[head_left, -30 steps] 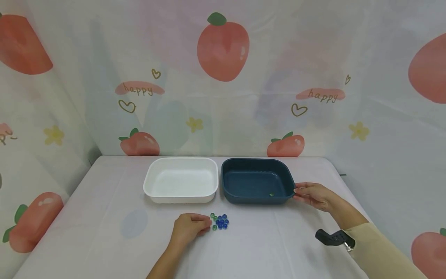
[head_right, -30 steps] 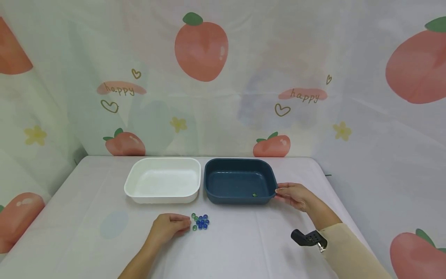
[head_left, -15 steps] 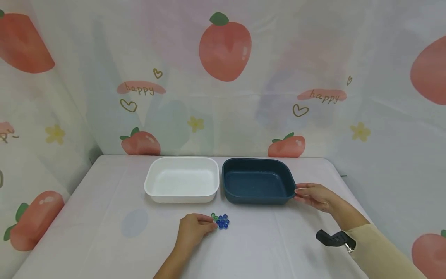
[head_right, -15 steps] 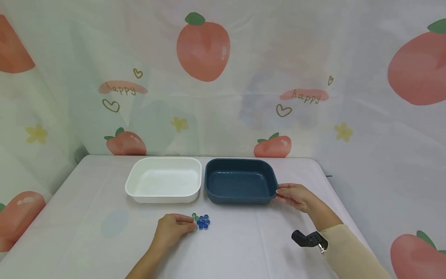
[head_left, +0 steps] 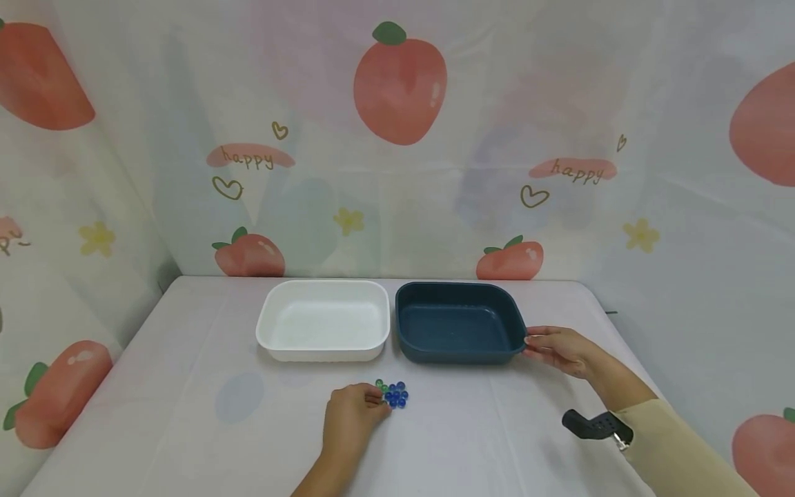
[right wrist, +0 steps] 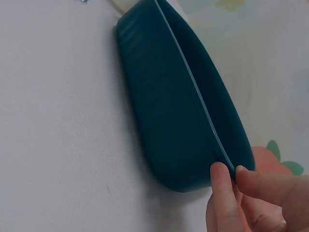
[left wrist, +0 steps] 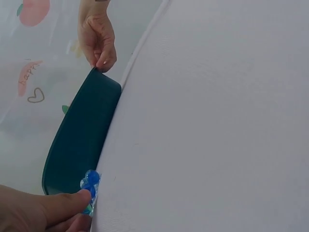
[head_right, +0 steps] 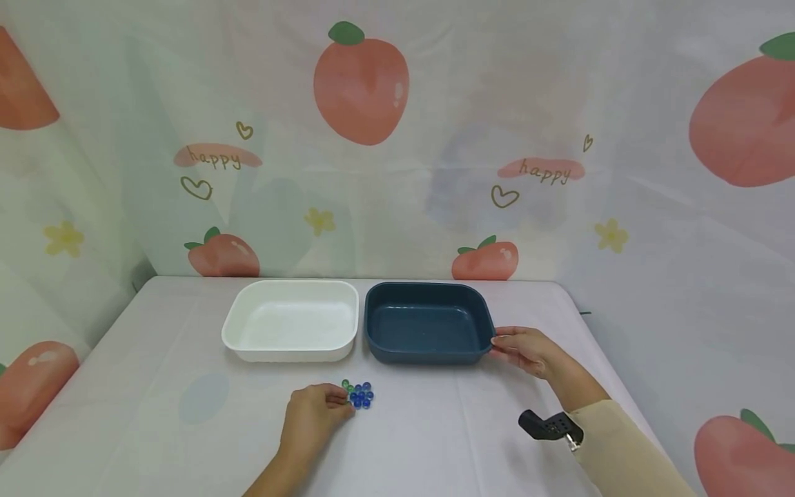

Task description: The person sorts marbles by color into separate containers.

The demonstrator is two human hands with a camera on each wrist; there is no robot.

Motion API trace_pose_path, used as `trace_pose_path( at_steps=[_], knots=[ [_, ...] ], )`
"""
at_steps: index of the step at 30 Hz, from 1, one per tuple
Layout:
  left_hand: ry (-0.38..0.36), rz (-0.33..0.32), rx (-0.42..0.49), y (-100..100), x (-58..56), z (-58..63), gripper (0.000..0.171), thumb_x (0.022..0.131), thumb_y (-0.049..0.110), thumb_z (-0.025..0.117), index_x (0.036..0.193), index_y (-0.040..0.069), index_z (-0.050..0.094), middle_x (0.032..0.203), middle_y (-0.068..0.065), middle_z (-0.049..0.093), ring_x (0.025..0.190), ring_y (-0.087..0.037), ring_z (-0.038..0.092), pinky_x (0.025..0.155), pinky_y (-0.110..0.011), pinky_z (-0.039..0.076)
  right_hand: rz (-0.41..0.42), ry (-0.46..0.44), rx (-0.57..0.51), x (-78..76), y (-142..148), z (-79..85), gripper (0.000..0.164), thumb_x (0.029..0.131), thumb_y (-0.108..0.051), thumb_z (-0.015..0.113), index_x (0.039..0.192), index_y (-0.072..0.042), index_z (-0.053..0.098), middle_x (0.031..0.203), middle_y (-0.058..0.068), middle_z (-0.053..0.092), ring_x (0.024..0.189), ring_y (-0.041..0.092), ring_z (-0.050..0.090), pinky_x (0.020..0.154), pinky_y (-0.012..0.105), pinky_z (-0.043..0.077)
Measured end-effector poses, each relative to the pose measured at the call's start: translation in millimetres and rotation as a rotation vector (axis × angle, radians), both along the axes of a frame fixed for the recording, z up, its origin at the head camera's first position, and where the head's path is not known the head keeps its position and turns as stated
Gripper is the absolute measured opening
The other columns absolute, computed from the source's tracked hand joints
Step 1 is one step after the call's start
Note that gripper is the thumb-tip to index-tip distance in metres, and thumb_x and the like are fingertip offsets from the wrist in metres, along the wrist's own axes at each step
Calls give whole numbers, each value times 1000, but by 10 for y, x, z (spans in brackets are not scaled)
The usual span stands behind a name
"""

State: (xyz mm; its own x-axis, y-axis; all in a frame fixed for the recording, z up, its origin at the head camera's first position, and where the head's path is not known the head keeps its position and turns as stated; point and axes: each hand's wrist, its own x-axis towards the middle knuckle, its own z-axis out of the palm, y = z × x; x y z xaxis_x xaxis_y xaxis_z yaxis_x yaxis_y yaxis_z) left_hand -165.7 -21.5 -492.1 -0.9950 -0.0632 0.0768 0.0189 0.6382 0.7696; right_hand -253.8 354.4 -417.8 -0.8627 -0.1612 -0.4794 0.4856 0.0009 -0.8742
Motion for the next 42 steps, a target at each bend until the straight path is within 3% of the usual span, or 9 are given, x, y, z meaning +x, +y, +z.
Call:
trace_pose_path(
  at_steps=[7,12,20,27,34,42],
  knots=[
    [54,18,-77,32,21,-1,21,64,8,89,80,9,76,70,0,73,62,-5,66,58,-15,53,-4,-4,-12,3,-5,4,46,99,1,51,138,15,30,93,6,69,84,16,72,81,27,58],
    [52,17,-34,7,12,-25,21,64,8,89,81,10,76,72,0,74,63,-4,67,59,-14,53,-5,-4,-9,0,-17,-1,46,99,2,51,138,16,30,92,6,69,83,16,71,81,27,58],
    [-60,5,147,-98,-50,-7,19,67,7,87,82,11,77,73,3,73,66,-6,68,62,-18,56,-9,-2,0,-39,-16,-2,42,99,2,52,136,15,36,92,6,69,83,16,71,81,27,59],
    [-149,-25,248,-201,-100,-35,19,69,13,88,85,11,77,76,2,74,71,-10,71,68,-25,58,19,0,-15,-25,-13,-13,54,100,3,49,143,19,21,95,5,69,86,14,71,82,28,58],
    [-202,-33,293,-260,-145,-86,19,72,22,86,87,14,78,78,1,75,77,-11,71,74,-30,57,-5,1,-48,35,-14,4,59,100,0,51,146,17,18,96,4,70,88,15,71,84,28,58],
    [-230,-37,309,-291,-144,-73,21,73,26,86,88,14,78,81,0,76,82,-14,72,81,-39,57,-9,63,-87,90,-41,-37,68,98,0,54,148,17,11,98,3,69,90,16,71,85,28,57]
  ],
)
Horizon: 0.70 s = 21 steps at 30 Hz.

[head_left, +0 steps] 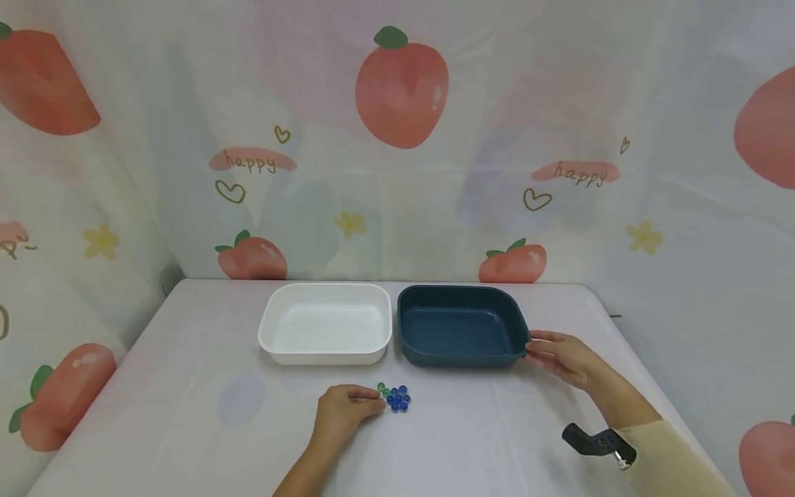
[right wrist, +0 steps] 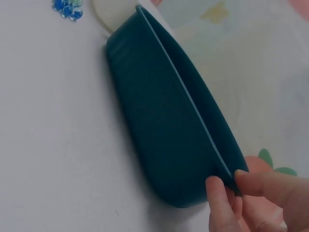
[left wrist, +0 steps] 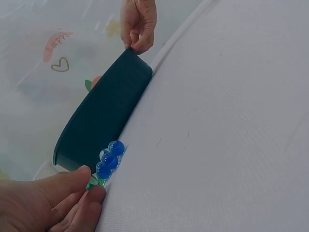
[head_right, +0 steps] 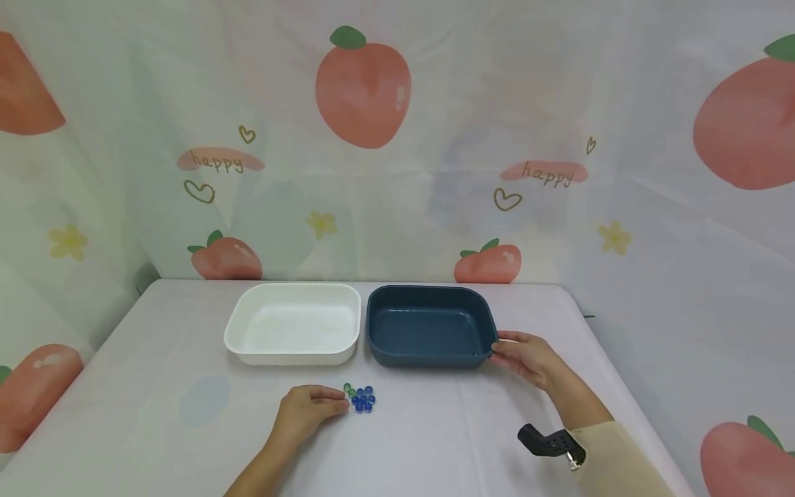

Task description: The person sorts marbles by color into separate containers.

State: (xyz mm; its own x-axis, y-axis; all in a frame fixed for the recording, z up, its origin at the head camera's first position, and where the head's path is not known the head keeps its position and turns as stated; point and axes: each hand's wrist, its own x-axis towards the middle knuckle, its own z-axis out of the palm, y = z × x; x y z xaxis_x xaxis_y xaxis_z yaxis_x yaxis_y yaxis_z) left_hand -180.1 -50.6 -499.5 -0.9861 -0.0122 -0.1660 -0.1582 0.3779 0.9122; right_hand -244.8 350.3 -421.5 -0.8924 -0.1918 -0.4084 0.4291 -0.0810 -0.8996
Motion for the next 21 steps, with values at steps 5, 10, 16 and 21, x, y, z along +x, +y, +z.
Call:
trace_pose_path(
  at_steps=[5,10,16,21],
  knots=[
    [-2,-2,2,-14,-8,-8,21,74,26,86,88,14,78,82,0,76,83,-14,72,80,-39,57,-29,47,30,38,-33,-43,69,98,0,55,148,18,11,97,1,69,89,14,71,85,29,57],
    [-44,-20,35,-28,-39,-6,21,75,25,84,90,12,78,83,-2,76,80,-13,72,77,-33,58,-76,61,61,57,-69,-70,68,98,0,54,147,18,12,96,0,68,87,11,70,83,28,58],
    [-100,-50,184,-54,-87,-7,23,80,17,81,97,2,76,90,-10,76,80,-18,74,71,-27,60,-85,75,63,59,-98,-77,67,99,0,52,149,18,10,97,-1,66,89,10,69,84,29,58],
    [-154,-62,305,-53,-126,27,26,82,12,79,104,-2,73,96,-13,75,84,-19,74,74,-28,60,-82,71,85,59,-101,-63,68,99,0,53,149,17,10,98,-1,67,89,11,70,84,29,58]
  ],
)
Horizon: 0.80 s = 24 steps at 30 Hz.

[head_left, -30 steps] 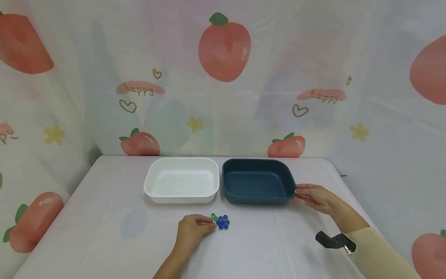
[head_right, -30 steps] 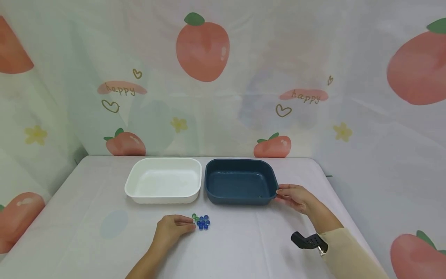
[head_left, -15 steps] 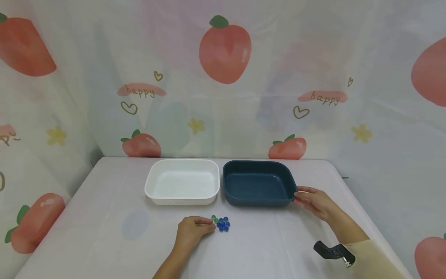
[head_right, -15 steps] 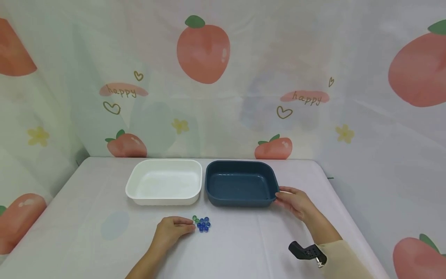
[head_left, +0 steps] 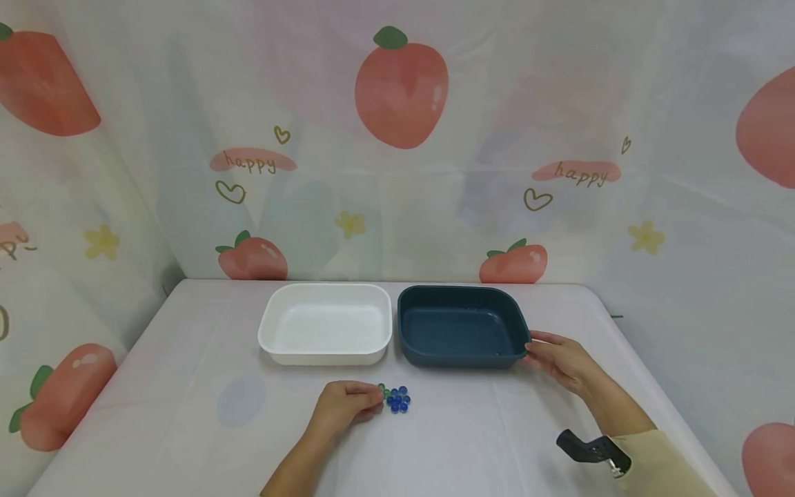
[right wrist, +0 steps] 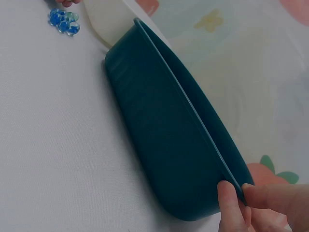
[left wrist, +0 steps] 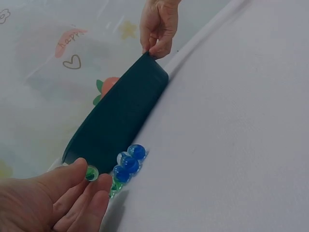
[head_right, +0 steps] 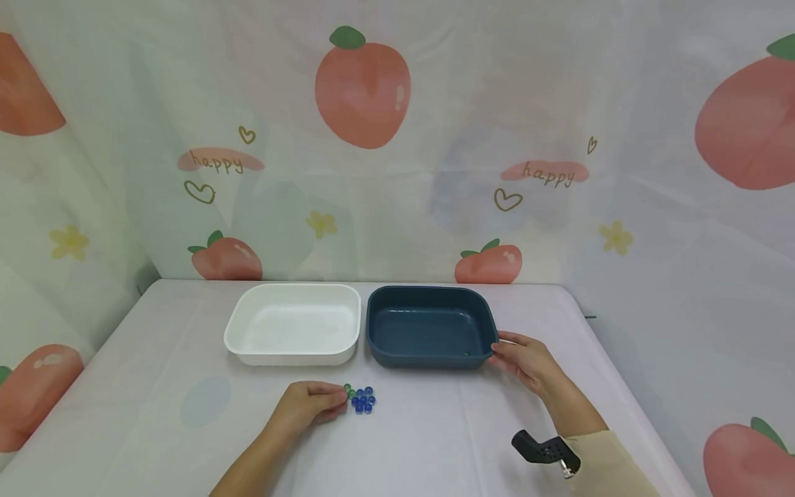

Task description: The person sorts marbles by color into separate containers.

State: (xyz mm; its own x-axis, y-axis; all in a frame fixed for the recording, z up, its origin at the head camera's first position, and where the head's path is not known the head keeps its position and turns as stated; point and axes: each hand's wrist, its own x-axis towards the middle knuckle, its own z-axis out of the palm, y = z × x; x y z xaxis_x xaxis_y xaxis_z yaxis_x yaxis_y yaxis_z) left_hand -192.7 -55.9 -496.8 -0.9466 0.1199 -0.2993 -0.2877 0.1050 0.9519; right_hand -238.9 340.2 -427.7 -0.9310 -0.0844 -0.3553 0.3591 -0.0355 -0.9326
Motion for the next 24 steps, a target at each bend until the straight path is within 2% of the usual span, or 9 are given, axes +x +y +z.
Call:
trace_pose_path(
  at_steps=[3,10,18,24],
  knots=[
    [-6,-6,38,5,-23,55,27,83,11,78,105,-3,73,98,-14,75,86,-19,74,76,-29,60,0,-9,6,-5,-1,4,68,99,1,52,149,17,10,99,0,67,88,11,70,84,29,58],
    [18,-27,18,20,-111,189,30,84,14,78,108,-3,73,98,-14,75,86,-18,74,77,-28,60,-30,-33,-2,-11,-19,0,70,98,-1,55,150,16,11,100,0,64,88,11,69,84,28,58],
    [28,-30,86,134,-212,344,31,84,13,78,108,-6,72,94,-15,75,83,-18,74,76,-28,60,-36,-42,-77,-5,-9,-27,68,99,-2,52,151,13,11,98,-2,64,89,10,67,84,27,58],
    [35,-42,86,191,-270,438,29,86,13,76,108,-6,72,94,-15,75,83,-18,74,75,-28,60,-38,-41,-120,-13,-2,-64,66,99,-1,54,150,12,14,98,-2,64,90,10,67,84,26,58]
  ],
)
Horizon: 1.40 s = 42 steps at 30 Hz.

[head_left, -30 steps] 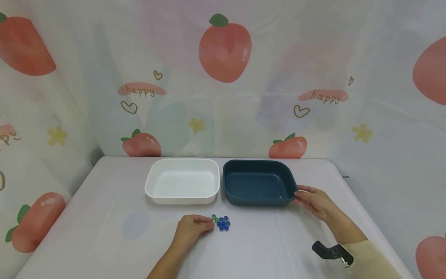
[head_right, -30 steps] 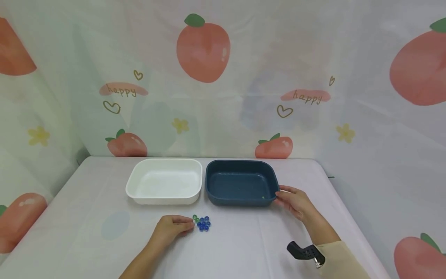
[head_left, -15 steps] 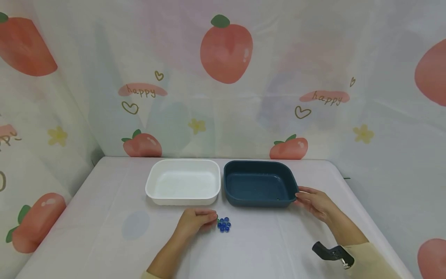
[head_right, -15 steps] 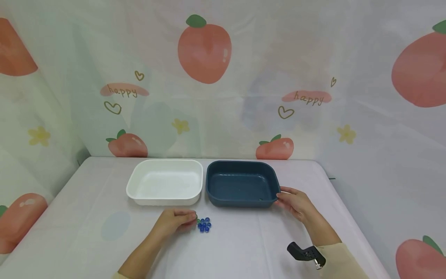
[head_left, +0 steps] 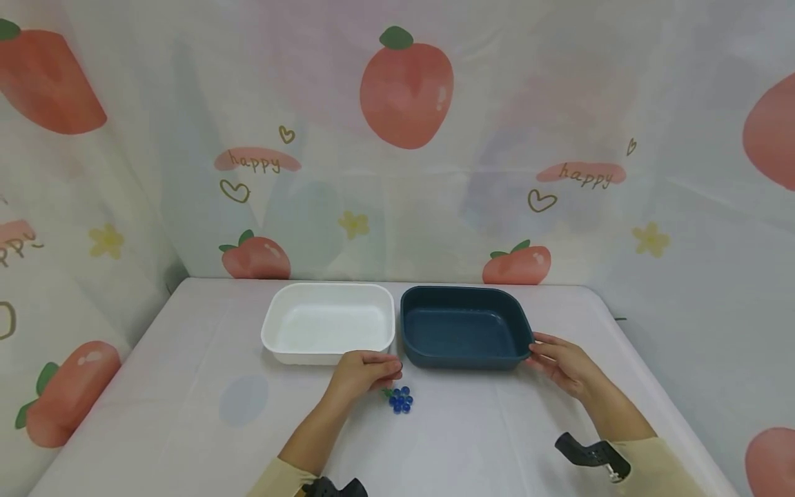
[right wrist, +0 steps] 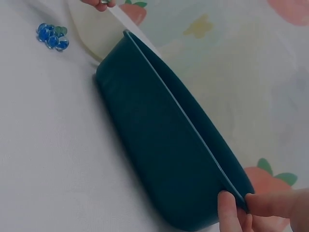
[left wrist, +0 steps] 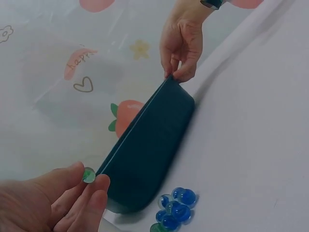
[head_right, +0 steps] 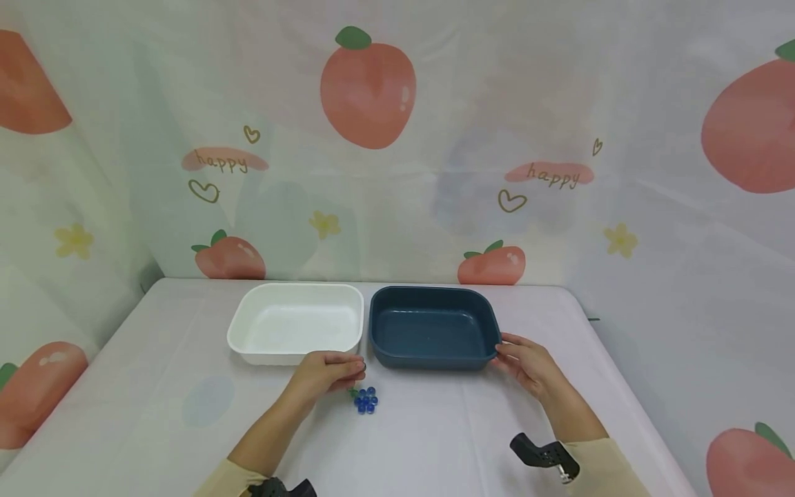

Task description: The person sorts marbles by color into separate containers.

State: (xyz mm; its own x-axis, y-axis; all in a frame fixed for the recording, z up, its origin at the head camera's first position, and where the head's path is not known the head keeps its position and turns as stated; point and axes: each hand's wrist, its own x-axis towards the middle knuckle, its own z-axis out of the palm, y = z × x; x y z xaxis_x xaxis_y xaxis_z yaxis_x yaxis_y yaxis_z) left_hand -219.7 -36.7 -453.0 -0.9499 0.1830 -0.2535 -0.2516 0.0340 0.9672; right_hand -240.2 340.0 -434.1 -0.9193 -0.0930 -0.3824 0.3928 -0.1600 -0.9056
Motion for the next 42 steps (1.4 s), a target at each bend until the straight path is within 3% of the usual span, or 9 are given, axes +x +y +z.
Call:
trace_pose_path(
  at_steps=[8,21,30,36,42],
  knots=[
    [10,14,-39,-4,-87,69,29,89,13,73,111,-5,71,97,-14,75,87,-18,74,78,-28,59,-10,28,-3,3,2,-36,63,99,-2,55,149,12,20,100,-2,63,91,9,66,84,25,57],
    [11,34,-44,70,-205,189,27,87,13,75,109,-3,72,97,-15,75,89,-22,74,77,-27,60,-15,43,-21,20,-25,-76,69,99,-3,54,152,11,11,101,-5,63,94,6,64,86,23,56],
    [-17,41,-9,147,-294,240,30,88,9,74,113,-6,70,101,-16,74,92,-25,74,78,-28,59,-30,33,-77,36,-20,-79,52,99,-1,54,145,5,31,99,-3,65,92,8,65,85,24,57],
    [-35,39,-51,181,-354,219,28,88,12,74,112,-3,71,100,-13,75,88,-19,74,78,-27,59,-28,19,-65,50,-32,-73,63,100,-2,53,151,8,18,98,-4,64,90,7,65,85,24,57],
    [-24,42,-83,236,-401,244,25,89,10,73,111,-2,72,98,-13,75,85,-18,74,76,-26,59,-35,19,-112,43,-4,-69,39,99,-1,54,136,-2,43,98,-3,65,91,8,65,85,24,57]
  ],
)
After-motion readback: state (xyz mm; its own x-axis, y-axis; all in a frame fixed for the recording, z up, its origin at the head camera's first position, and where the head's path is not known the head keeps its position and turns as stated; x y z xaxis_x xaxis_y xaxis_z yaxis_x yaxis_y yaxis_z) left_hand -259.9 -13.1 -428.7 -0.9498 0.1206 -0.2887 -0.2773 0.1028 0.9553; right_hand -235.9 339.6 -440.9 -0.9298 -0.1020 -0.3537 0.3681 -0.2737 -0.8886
